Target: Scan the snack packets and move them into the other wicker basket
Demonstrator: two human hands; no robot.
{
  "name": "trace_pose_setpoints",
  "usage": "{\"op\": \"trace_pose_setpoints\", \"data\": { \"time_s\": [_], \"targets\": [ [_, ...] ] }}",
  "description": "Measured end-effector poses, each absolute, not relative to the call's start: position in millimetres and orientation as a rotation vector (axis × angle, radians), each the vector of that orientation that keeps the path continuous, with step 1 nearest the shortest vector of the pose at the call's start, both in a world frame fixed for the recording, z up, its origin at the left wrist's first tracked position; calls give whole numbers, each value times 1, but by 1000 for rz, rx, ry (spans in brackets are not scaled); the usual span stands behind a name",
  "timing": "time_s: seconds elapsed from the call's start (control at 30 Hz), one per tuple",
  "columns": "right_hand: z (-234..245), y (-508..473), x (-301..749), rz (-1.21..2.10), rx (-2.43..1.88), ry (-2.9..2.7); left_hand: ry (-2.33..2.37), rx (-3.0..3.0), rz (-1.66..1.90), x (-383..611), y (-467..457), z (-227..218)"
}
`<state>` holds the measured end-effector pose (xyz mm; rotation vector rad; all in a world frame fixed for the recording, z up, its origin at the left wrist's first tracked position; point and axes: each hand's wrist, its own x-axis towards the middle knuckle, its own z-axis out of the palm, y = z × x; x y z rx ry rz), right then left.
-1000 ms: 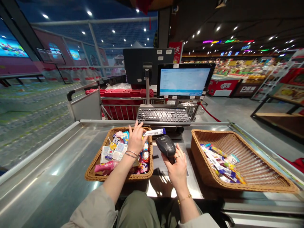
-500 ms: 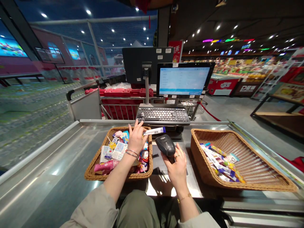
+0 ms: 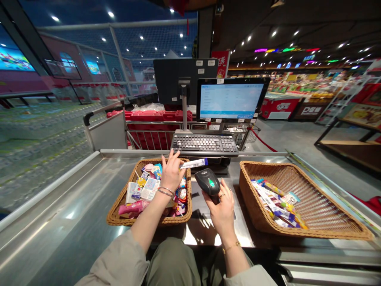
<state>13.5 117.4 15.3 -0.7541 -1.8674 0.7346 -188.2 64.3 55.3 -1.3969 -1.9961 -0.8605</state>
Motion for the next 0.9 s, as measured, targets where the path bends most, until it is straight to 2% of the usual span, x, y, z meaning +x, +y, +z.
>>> {"op": "trace_pose_setpoints", "data": {
  "time_s": [0.9],
  "targets": [
    [19,123,23,773,-801,-1828,-1996,-1417,-867,-180,71,62]
  ]
}}
